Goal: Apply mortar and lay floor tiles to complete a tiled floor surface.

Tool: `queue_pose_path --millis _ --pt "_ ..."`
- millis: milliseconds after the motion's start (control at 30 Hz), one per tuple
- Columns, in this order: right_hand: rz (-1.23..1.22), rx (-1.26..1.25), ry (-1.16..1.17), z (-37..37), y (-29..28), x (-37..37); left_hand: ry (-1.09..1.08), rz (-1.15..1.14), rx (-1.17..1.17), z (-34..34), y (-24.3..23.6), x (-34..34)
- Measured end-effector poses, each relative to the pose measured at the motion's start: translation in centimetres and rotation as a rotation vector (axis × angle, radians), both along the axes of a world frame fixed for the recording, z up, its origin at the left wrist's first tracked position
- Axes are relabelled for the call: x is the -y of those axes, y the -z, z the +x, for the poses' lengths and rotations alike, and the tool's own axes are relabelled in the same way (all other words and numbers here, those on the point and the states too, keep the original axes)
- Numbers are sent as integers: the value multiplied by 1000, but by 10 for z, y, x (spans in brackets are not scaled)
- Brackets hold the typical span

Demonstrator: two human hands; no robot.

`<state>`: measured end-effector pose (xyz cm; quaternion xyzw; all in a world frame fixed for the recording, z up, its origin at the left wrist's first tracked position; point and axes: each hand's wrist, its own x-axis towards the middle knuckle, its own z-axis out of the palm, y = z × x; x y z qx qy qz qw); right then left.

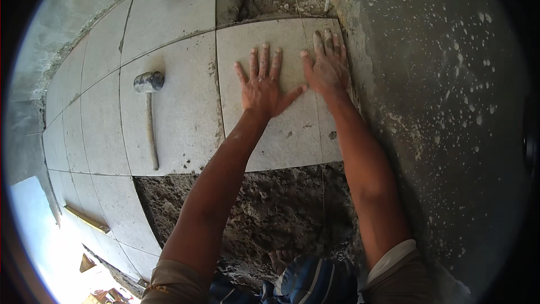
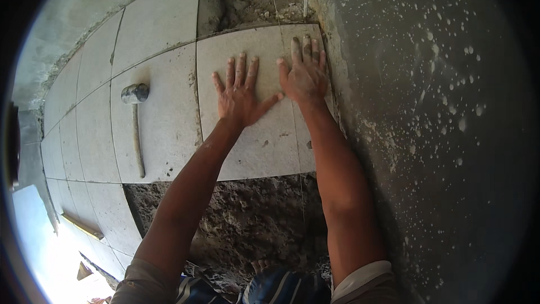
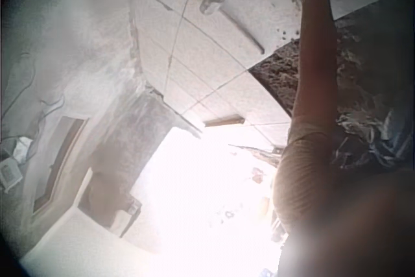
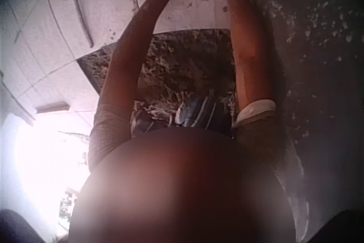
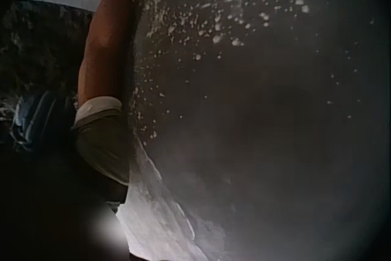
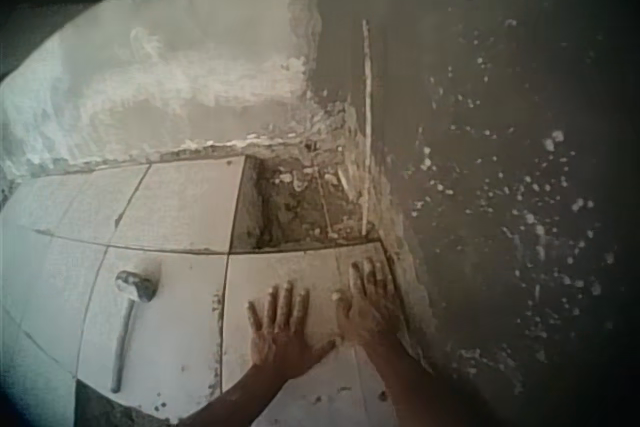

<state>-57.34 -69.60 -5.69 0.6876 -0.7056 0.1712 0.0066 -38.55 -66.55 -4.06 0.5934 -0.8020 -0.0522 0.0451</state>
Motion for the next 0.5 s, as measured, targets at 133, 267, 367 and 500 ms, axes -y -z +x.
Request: queue_pose_path --millis 133,267,367,500 --pt "21 -1 6 0 0 -1 12 31 -10 0 -2 -2" --pt "-1 22 -2 1 -1 -2 22 14 14 -1 -5 -4" --pt "26 3 18 2 -1 -2 48 22 37 -3 -6 3" --pt "-3 18 -4 2 -4 -1 119 -35 61 -2 -5 20"
